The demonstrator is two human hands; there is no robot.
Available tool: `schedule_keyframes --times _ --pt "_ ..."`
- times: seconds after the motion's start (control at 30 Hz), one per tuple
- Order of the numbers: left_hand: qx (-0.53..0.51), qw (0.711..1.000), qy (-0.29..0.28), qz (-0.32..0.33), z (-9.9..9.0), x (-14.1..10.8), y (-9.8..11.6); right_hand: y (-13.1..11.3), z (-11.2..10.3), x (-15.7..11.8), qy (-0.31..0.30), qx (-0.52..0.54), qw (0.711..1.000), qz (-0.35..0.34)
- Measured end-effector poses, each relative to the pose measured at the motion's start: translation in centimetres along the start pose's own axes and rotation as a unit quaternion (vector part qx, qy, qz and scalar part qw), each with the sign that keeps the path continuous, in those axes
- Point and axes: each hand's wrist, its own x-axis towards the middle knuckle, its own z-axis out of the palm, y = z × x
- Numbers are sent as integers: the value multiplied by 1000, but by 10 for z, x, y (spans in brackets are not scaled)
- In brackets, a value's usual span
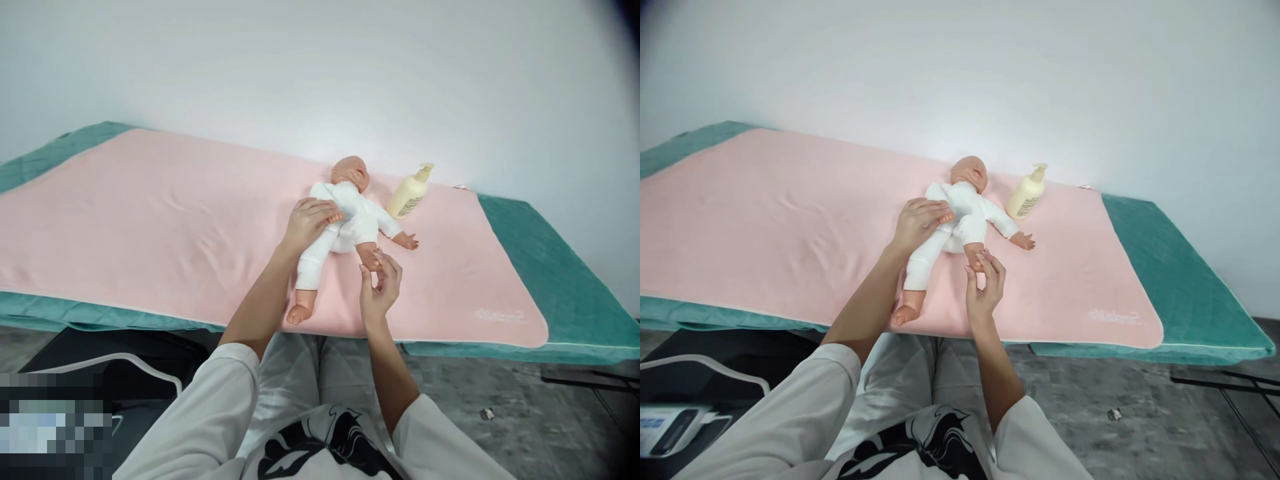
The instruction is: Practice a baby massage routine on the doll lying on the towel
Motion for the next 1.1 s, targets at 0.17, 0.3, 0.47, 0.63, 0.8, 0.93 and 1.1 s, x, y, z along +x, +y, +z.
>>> schedule_keyframes --times 0.17,0.3,0.47,0.63,0.8,0.93,1.1 --pt "7 999 36 -18 -2 -3 -4 2 -10 -7 -4 14 1000 18" --pt "15 995 83 -46 -6 -8 -8 -2 -26 -18 -11 12 1000 27" --pt "28 976 166 -139 -18 -14 -14 -13 -50 -36 -35 4 999 35" --pt "11 955 191 -228 -33 -20 -26 -16 -62 -55 -49 -17 998 42" --pt "61 907 161 -384 -44 -28 -41 -13 -64 -65 -50 -40 997 31" --pt "102 879 108 -453 -51 -31 -49 -12 -65 -67 -58 -53 997 23" --pt "153 863 83 -474 -55 -35 -55 -13 -65 -72 -72 -46 996 26"
